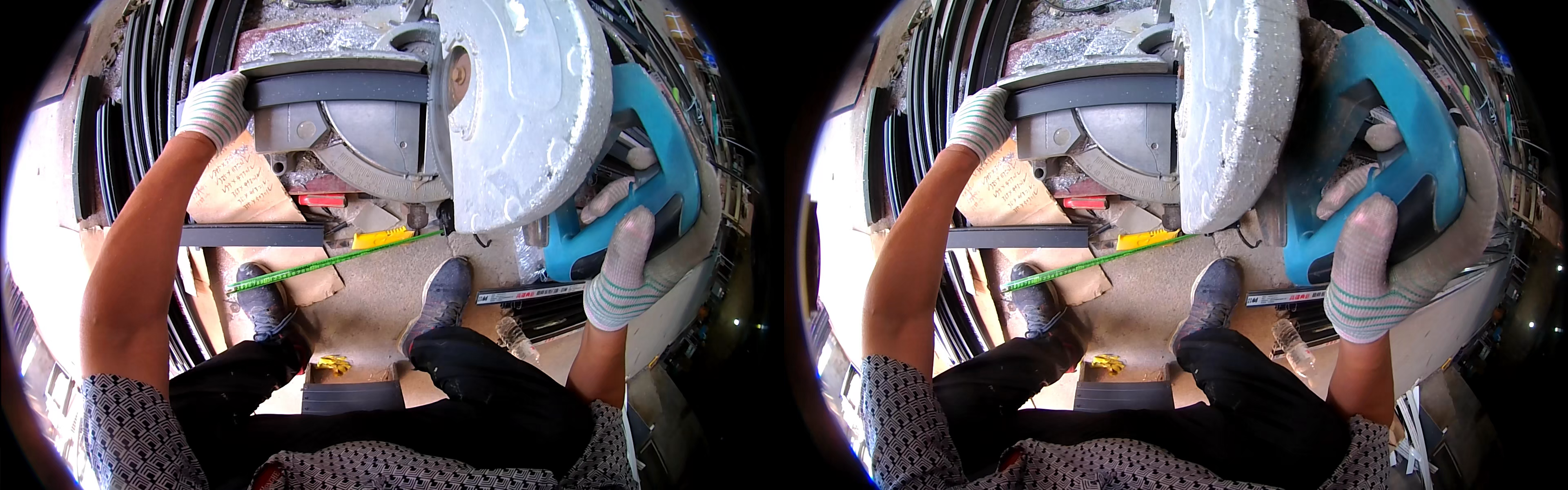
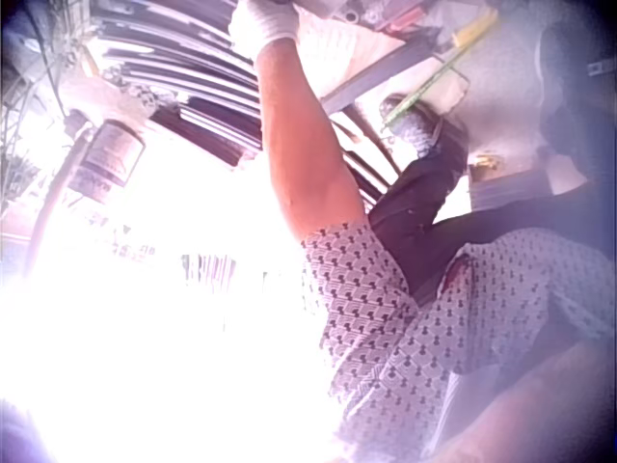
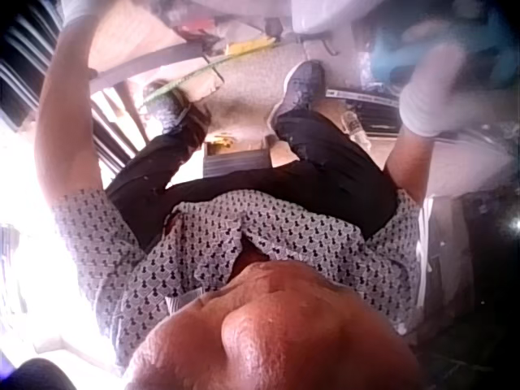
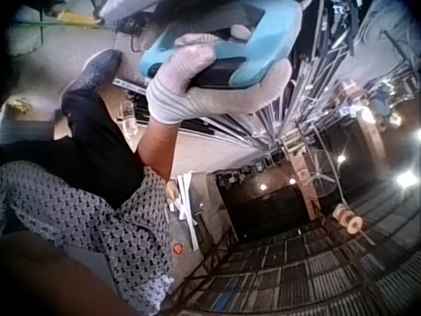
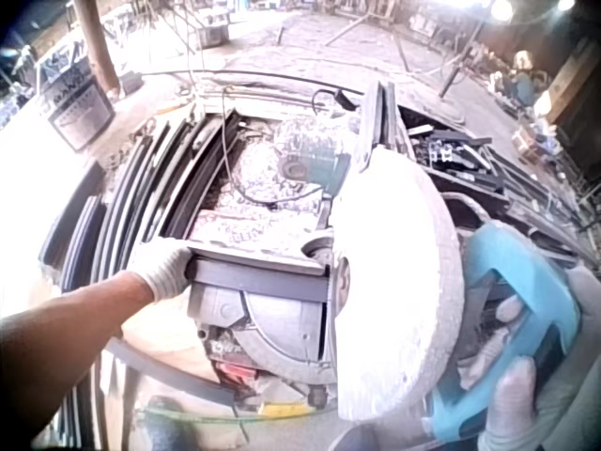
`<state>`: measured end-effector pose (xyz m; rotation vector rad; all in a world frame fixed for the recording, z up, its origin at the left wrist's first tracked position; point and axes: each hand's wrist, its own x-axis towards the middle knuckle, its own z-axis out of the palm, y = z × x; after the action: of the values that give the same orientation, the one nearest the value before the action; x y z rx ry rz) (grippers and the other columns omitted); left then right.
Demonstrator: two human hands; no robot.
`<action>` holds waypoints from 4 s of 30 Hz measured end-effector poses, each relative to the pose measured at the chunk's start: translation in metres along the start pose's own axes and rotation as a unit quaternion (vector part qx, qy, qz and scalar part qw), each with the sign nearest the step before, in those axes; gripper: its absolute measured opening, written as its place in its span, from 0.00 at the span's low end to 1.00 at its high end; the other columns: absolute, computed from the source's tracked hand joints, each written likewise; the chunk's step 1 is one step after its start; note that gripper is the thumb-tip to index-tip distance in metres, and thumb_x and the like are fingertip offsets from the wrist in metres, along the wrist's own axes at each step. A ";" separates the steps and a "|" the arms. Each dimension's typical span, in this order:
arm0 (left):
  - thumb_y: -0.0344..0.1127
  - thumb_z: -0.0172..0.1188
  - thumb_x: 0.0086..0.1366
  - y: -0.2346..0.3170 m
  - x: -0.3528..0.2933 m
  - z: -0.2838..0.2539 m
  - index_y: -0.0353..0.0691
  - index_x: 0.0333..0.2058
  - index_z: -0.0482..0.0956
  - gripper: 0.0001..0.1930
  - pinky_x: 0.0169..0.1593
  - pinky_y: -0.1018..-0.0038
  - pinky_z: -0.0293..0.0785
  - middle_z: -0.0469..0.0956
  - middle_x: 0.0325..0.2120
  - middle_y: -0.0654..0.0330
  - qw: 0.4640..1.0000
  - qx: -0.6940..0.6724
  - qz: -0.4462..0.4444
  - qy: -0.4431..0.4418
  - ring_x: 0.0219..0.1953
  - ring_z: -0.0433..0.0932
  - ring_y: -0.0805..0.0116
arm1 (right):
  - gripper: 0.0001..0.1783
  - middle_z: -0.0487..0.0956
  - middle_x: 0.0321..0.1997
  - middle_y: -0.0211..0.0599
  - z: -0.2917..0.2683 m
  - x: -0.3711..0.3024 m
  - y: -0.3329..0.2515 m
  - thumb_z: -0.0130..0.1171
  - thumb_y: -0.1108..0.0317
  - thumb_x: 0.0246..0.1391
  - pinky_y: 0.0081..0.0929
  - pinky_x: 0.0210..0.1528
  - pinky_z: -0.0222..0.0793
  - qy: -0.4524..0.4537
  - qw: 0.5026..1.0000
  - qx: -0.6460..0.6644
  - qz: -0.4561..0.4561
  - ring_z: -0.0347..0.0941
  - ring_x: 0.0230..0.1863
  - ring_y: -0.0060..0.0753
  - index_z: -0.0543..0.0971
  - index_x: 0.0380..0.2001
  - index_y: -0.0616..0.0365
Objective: The person measures and marks a long metal profile using a tape measure and a marker. They then position the profile on a miter saw and cut it. The process is repeated for a second profile, which is also measured, marked, and cut. Finally, the person writes identification numbers on the cut pieces.
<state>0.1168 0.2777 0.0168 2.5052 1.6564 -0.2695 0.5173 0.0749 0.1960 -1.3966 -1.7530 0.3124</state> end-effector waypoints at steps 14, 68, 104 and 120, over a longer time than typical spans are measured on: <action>0.31 0.67 0.56 0.000 0.000 0.000 0.39 0.39 0.85 0.11 0.51 0.56 0.81 0.85 0.38 0.46 1.000 -0.004 0.006 0.004 0.44 0.84 0.43 | 0.37 0.78 0.54 0.47 -0.007 0.020 -0.005 0.62 0.63 0.66 0.31 0.36 0.84 -0.005 0.993 0.113 0.022 0.79 0.35 0.31 0.59 0.72 0.58; 0.30 0.66 0.55 -0.002 0.003 0.002 0.39 0.40 0.85 0.12 0.51 0.55 0.81 0.85 0.39 0.47 1.000 0.007 0.015 -0.001 0.45 0.84 0.43 | 0.42 0.77 0.48 0.45 0.011 -0.006 -0.003 0.63 0.63 0.65 0.27 0.34 0.80 0.065 0.988 0.128 0.051 0.77 0.31 0.27 0.52 0.74 0.57; 0.33 0.71 0.55 0.000 0.002 0.000 0.41 0.41 0.84 0.13 0.51 0.55 0.80 0.85 0.40 0.45 1.000 0.001 0.007 -0.010 0.46 0.83 0.42 | 0.41 0.73 0.51 0.47 0.019 -0.040 0.015 0.59 0.78 0.58 0.24 0.41 0.81 0.059 0.993 0.103 0.020 0.74 0.42 0.26 0.54 0.72 0.56; 0.34 0.72 0.55 -0.001 0.005 0.002 0.43 0.46 0.84 0.18 0.53 0.56 0.80 0.84 0.42 0.45 0.999 -0.004 -0.019 -0.029 0.48 0.83 0.43 | 0.38 0.77 0.49 0.47 0.032 -0.064 0.025 0.60 0.81 0.54 0.27 0.40 0.82 0.076 0.990 0.120 0.001 0.79 0.37 0.28 0.61 0.68 0.60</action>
<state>0.1176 0.2819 0.0138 2.4375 1.6822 -0.3339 0.5119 0.0363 0.1313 -1.2156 -1.5360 0.3939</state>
